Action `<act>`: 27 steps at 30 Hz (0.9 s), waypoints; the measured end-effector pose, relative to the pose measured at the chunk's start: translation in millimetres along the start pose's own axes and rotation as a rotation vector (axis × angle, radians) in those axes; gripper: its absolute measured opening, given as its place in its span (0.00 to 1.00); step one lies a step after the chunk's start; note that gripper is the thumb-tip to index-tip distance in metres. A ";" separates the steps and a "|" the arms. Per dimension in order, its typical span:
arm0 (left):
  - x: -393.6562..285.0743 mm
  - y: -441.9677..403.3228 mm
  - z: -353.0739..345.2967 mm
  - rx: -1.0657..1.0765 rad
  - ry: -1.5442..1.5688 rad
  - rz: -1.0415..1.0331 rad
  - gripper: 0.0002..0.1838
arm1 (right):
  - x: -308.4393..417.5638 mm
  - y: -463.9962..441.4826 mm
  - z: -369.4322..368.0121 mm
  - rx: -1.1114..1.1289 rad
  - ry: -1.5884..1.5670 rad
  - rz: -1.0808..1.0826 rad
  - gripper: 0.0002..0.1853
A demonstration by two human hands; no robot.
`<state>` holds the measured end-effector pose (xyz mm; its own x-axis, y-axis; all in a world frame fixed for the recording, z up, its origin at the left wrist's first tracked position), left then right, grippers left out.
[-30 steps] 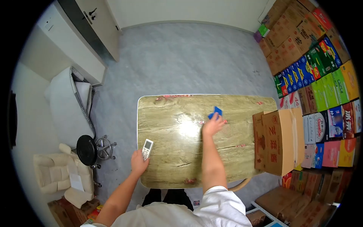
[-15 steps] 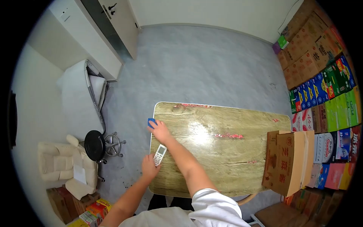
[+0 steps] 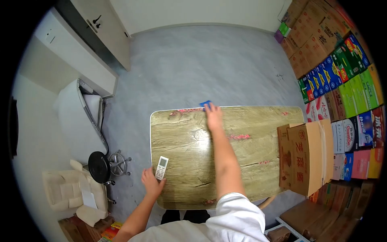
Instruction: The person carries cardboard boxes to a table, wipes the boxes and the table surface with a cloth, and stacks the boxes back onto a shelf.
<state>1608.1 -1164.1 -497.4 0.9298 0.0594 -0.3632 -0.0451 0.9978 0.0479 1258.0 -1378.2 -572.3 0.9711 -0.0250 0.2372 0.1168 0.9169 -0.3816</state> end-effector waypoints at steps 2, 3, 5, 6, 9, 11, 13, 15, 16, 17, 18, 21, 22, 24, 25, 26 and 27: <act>2.1 1.0 -4.6 -0.034 0.007 -0.021 0.47 | -59.1 16.9 6.9 -0.093 0.067 -0.145 0.26; 1.2 0.2 -4.6 -0.031 0.008 -0.030 0.47 | -83.5 25.6 19.9 -0.076 0.088 -0.260 0.27; -1.6 -0.8 -3.5 -0.037 0.035 -0.033 0.47 | -113.0 48.0 39.1 -0.061 0.111 -0.381 0.28; -3.3 -1.2 -3.7 -0.034 0.038 -0.040 0.47 | -122.6 60.8 47.1 -0.112 0.153 -0.557 0.28; -12.4 1.0 -4.1 -0.052 0.023 -0.061 0.47 | -126.3 79.2 50.0 -0.173 0.229 -0.751 0.28; -19.5 4.6 -1.5 -0.076 0.002 -0.094 0.46 | -99.8 76.6 49.5 -0.162 0.226 -0.728 0.26; -26.0 10.1 -0.3 -0.088 -0.014 -0.129 0.45 | -67.0 75.3 32.1 -0.206 0.159 -0.573 0.26; -32.7 14.4 1.0 -0.102 -0.031 -0.163 0.44 | -23.6 73.4 12.7 -0.224 0.056 -0.456 0.22; -35.9 16.4 1.6 -0.108 -0.020 -0.177 0.44 | -0.6 75.4 6.7 -0.242 0.038 -0.378 0.19; -38.6 19.1 2.5 -0.113 -0.008 -0.190 0.44 | 22.9 79.2 10.2 -0.244 -0.074 -0.281 0.17; -40.9 21.5 4.3 -0.112 -0.009 -0.199 0.44 | 50.4 80.2 20.4 -0.185 -0.323 -0.444 0.17; -46.1 27.4 10.6 -0.113 0.015 -0.223 0.44 | 84.8 110.5 13.0 -0.100 -0.266 -0.041 0.24; -46.7 30.7 12.8 -0.111 0.017 -0.218 0.45 | 89.6 120.2 21.9 -0.106 -0.263 -0.047 0.24; -45.8 37.3 15.7 -0.106 0.021 -0.222 0.45 | 97.2 137.9 35.6 -0.021 -0.317 0.073 0.24; -43.7 39.8 16.5 -0.109 0.027 -0.217 0.45 | 91.7 146.0 42.1 0.013 -0.314 0.106 0.22; -40.8 43.6 17.3 -0.112 0.033 -0.210 0.45 | 81.2 152.6 48.0 0.010 -0.312 0.103 0.22; -38.4 46.8 18.1 -0.115 0.035 -0.212 0.45 | 65.3 158.3 50.4 0.032 -0.259 0.045 0.21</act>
<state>1576.9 -1120.2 -464.4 0.9096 -0.1529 -0.3863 0.1068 0.9846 -0.1383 1329.5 -1214.7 -572.1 0.8892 0.1147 0.4428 0.0643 0.9271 -0.3692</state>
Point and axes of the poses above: each hand's wrist, its own y-axis away from the middle knuckle, its own z-axis out of the back of the hand, x = y × z, the point moved 1 cm from there along -y, towards the middle knuckle, and after that the axes turned 9 degrees about -x, right-handed, at the moved point
